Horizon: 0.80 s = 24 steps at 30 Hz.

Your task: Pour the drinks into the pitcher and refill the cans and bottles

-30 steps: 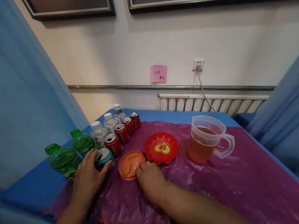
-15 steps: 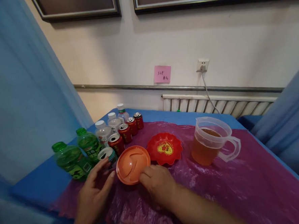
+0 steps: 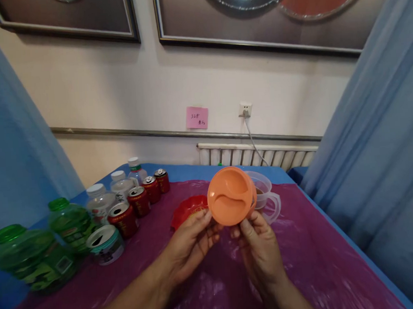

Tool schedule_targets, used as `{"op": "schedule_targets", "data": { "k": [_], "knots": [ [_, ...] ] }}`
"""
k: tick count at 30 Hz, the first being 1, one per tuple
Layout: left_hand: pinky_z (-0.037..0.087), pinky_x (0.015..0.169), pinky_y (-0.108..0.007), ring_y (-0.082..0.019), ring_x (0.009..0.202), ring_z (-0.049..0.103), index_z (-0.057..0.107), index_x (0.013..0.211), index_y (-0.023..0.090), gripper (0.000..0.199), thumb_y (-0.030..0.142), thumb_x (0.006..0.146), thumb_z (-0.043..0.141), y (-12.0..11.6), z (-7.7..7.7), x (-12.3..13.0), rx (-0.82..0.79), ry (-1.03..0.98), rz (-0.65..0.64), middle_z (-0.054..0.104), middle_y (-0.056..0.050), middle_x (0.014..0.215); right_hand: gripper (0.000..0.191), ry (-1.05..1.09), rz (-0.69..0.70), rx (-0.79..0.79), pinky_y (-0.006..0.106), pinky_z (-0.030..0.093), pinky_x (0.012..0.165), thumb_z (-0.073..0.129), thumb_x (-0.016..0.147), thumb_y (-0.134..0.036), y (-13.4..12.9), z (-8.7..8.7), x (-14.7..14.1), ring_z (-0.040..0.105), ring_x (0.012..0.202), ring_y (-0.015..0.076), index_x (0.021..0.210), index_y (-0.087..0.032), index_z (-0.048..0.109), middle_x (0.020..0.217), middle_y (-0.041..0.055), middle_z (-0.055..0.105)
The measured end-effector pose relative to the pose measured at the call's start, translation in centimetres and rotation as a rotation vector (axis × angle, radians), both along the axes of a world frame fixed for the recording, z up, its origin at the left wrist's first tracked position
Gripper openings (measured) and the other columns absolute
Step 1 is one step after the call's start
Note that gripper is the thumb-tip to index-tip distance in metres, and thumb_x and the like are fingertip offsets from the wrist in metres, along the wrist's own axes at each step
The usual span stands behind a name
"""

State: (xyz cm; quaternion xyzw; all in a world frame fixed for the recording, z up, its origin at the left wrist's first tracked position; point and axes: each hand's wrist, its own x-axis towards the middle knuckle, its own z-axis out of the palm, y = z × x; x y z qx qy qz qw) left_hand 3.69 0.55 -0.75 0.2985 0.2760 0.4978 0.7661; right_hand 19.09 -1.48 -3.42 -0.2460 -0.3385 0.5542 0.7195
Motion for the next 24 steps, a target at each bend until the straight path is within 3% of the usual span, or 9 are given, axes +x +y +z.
{"op": "schedule_targets", "data": {
  "k": [3,6,8,10,12,14,17,21,24],
  "knots": [
    [0.055,0.067,-0.02,-0.013,0.074,0.072,0.072,0.09,0.012,0.019,0.025,0.082,0.084,2.6,2.2,3.0,0.026,0.039,-0.02,0.076,-0.007,0.083,0.028,0.002,-0.05,0.003,0.019,0.049,0.062,0.089,0.076,-0.04,1.2,2.2,2.6,0.053,0.062,0.0072,0.09,-0.024,0.071,0.069,-0.0057,0.056],
    [0.055,0.066,-0.021,-0.013,0.068,0.071,0.071,0.083,0.012,0.021,0.027,0.078,0.085,4.9,4.0,5.0,0.077,0.093,-0.01,0.075,-0.006,0.078,0.034,-0.081,-0.101,-0.027,0.021,0.051,0.064,0.089,0.075,-0.043,2.2,2.9,4.9,0.055,0.065,0.0082,0.097,-0.024,0.07,0.08,-0.0038,0.061],
    [0.054,0.063,-0.021,-0.013,0.065,0.07,0.07,0.077,0.012,0.024,0.03,0.074,0.086,6.3,4.7,5.9,0.14,0.189,0.036,0.074,-0.005,0.073,0.043,-0.196,-0.16,-0.065,0.027,0.056,0.071,0.086,0.076,-0.048,2.8,2.6,6.3,0.063,0.077,0.013,0.105,-0.024,0.068,0.095,0.0007,0.066],
    [0.052,0.059,-0.021,-0.013,0.062,0.069,0.068,0.073,0.013,0.025,0.033,0.072,0.084,7.6,5.2,6.5,0.226,0.341,0.1,0.073,-0.005,0.069,0.061,-0.388,-0.324,-0.068,0.037,0.058,0.083,0.084,0.074,-0.054,3.4,2.1,7.8,0.067,0.1,0.0223,0.122,-0.024,0.061,0.121,0.0084,0.065],
    [0.05,0.057,-0.022,-0.013,0.058,0.067,0.067,0.07,0.014,0.022,0.03,0.071,0.082,8.6,5.3,7.1,0.302,0.467,0.155,0.072,-0.004,0.064,0.087,-0.7,-0.562,-0.003,0.05,0.053,0.1,0.084,0.072,-0.058,4.1,2.0,9.2,0.058,0.127,0.0323,0.142,-0.023,0.047,0.146,0.0164,0.051],
    [0.048,0.056,-0.021,-0.012,0.056,0.064,0.067,0.068,0.014,0.016,0.023,0.068,0.081,9.3,5.4,7.7,0.344,0.522,0.195,0.07,-0.001,0.062,0.107,-1.083,-0.723,0.111,0.06,0.039,0.114,0.083,0.07,-0.06,4.9,2.5,10.6,0.04,0.145,0.0382,0.155,-0.021,0.032,0.16,0.0208,0.036],
    [0.049,0.06,-0.021,-0.012,0.061,0.065,0.069,0.071,0.016,0.013,0.013,0.063,0.079,9.4,5.1,8.4,0.462,0.608,0.286,0.072,0.001,0.066,0.121,-1.537,-0.729,0.256,0.065,0.027,0.12,0.082,0.071,-0.062,6.2,4.0,12.0,0.021,0.154,0.0413,0.163,-0.019,0.016,0.166,0.0226,0.024],
    [0.054,0.069,-0.026,-0.015,0.071,0.07,0.072,0.084,0.017,0.014,0.016,0.07,0.075,8.3,4.3,8.9,0.721,0.799,0.361,0.076,-0.002,0.079,0.125,-1.743,-0.693,0.366,0.065,0.032,0.117,0.078,0.078,-0.058,7.4,5.3,12.5,0.018,0.155,0.041,0.165,-0.022,-0.004,0.169,0.0215,0.015],
    [0.055,0.069,-0.027,-0.016,0.07,0.071,0.071,0.088,0.018,0.014,0.018,0.075,0.072,7.6,3.5,9.1,0.791,0.849,0.393,0.077,-0.002,0.081,0.115,-1.734,-0.722,0.452,0.062,0.031,0.119,0.072,0.085,-0.05,7.9,5.1,12.4,0.016,0.156,0.0385,0.165,-0.02,-0.006,0.169,0.0209,0.014]
  ]
}}
